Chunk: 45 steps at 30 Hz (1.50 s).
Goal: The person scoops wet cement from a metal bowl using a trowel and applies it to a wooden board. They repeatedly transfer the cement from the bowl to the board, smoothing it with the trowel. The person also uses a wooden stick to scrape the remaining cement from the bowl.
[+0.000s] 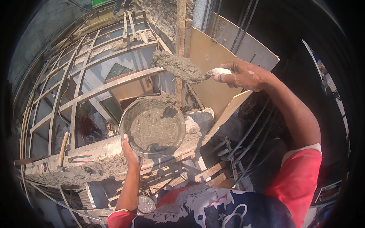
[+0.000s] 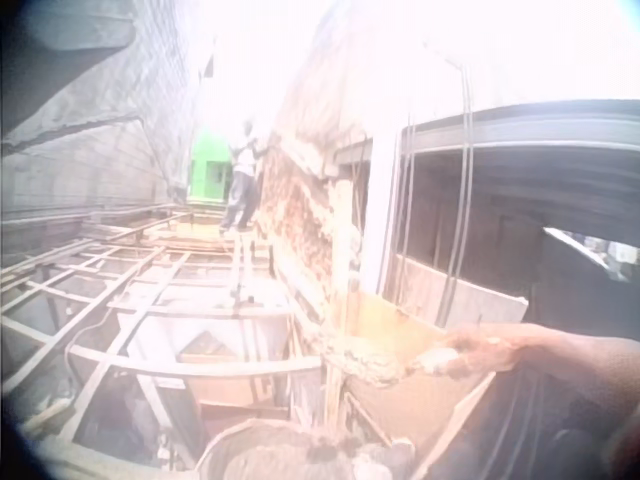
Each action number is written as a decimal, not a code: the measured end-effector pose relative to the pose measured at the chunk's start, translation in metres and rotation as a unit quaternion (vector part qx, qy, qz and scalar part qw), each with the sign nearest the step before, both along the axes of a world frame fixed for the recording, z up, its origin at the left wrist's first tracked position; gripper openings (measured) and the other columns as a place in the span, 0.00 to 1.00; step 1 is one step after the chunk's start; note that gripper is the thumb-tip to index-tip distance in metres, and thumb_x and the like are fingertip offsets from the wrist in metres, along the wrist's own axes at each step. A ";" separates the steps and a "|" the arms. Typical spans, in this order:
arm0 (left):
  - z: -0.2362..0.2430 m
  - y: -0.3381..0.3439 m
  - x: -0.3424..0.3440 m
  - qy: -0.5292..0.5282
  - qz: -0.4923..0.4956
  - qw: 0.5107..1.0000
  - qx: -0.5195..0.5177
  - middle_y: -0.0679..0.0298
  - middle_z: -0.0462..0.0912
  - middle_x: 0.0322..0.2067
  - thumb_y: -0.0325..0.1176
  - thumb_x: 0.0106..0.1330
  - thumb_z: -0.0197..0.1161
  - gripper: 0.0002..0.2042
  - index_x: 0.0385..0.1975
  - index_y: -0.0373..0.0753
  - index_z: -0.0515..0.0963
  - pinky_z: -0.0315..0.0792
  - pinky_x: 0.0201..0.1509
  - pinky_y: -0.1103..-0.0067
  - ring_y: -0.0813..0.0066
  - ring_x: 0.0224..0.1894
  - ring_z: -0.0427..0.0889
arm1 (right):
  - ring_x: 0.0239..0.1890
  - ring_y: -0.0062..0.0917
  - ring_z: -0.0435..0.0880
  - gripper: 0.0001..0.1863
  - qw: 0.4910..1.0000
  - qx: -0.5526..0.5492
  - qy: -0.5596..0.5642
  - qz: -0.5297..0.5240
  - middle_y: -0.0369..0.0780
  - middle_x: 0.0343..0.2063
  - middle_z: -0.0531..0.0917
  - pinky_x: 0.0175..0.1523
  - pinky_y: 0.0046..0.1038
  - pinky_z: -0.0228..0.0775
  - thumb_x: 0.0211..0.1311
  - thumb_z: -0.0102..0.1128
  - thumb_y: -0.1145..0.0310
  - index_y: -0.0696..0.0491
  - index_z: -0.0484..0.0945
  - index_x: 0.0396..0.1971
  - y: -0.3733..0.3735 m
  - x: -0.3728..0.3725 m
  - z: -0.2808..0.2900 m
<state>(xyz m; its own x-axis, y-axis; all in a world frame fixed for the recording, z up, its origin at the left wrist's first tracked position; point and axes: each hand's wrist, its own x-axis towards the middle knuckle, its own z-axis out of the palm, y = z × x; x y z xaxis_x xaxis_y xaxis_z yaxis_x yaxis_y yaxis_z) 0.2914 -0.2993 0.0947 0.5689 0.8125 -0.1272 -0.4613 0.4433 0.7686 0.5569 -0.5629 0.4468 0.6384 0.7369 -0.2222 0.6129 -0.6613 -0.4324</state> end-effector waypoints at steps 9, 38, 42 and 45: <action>0.003 0.000 0.004 -0.020 -0.013 1.000 -0.012 0.58 0.75 0.59 0.45 0.76 0.57 0.25 0.65 0.35 0.69 0.69 0.66 0.69 0.66 0.60 0.75 | 0.22 0.18 0.77 0.31 0.979 0.056 -0.098 -0.168 0.34 0.22 0.79 0.30 0.27 0.74 0.72 0.57 0.37 0.55 0.85 0.37 -0.020 0.127 0.059; 0.059 -0.060 0.039 0.122 0.022 0.917 0.378 0.44 0.67 0.66 0.37 0.77 0.54 0.29 0.72 0.27 0.60 0.57 0.74 0.65 0.56 0.68 0.66 | 0.38 0.45 0.89 0.15 0.914 -0.261 -0.244 0.193 0.48 0.33 0.89 0.46 0.43 0.81 0.65 0.64 0.60 0.57 0.82 0.43 0.037 -0.064 -0.147; 0.048 -0.068 0.039 0.162 0.039 0.900 0.403 0.50 0.79 0.46 0.42 0.80 0.52 0.27 0.63 0.20 0.67 0.69 0.60 0.72 0.70 0.50 0.74 | 0.40 0.51 0.88 0.21 0.959 -0.179 -0.135 0.175 0.51 0.32 0.87 0.50 0.46 0.80 0.63 0.66 0.55 0.56 0.81 0.46 0.014 -0.072 -0.167; 0.051 -0.064 0.040 0.160 0.040 0.909 0.382 0.50 0.80 0.43 0.43 0.80 0.52 0.27 0.61 0.19 0.69 0.69 0.59 0.71 0.69 0.48 0.74 | 0.44 0.52 0.87 0.24 0.975 -0.115 -0.118 0.148 0.53 0.35 0.87 0.51 0.48 0.79 0.65 0.64 0.53 0.56 0.80 0.52 0.008 -0.079 -0.197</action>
